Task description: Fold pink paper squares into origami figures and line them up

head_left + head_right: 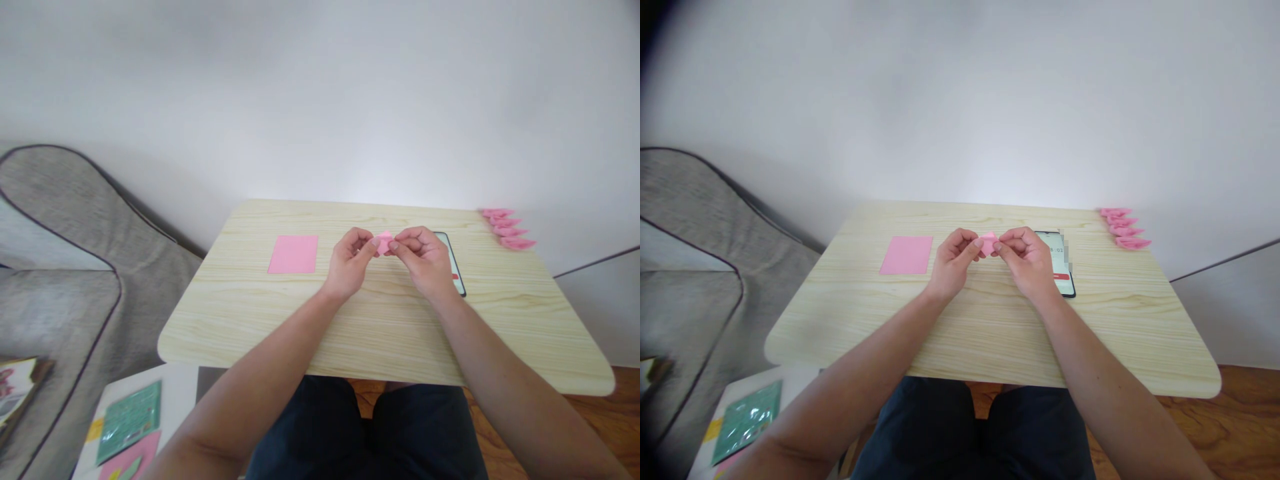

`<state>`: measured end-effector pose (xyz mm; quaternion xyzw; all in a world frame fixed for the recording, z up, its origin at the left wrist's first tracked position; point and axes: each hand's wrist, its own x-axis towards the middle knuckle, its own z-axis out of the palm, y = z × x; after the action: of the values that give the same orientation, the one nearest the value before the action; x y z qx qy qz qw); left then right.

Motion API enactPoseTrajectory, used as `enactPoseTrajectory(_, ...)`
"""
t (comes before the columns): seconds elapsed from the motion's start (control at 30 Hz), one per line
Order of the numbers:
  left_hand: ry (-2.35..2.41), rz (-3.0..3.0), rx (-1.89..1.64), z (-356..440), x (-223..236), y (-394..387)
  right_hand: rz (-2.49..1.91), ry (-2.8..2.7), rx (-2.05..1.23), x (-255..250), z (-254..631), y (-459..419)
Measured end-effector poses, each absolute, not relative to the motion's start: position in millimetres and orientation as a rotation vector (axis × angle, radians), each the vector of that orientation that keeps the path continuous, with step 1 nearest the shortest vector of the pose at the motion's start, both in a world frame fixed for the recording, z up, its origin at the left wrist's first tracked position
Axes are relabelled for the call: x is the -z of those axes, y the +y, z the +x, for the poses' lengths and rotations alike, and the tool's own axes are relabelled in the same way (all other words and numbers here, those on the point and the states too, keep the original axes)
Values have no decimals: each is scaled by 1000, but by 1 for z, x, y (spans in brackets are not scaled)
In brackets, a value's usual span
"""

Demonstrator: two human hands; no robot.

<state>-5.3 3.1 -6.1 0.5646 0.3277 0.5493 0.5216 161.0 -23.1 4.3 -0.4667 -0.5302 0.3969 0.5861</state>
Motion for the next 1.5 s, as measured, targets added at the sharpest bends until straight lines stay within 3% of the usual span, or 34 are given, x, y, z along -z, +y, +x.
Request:
enactPoseTrajectory(0.33,873,1418,-1414,-7,7,3,-1036,-1254,-963,-6,161,-24)
enactPoseTrajectory(0.83,815,1520,-1254,-10,-2,-4,-1177,-1382,-794,-7,165,-26)
enactPoseTrajectory(1.5,883,1509,-1276,-7,2,-4,-1098,-1340,-913,-11,162,-29)
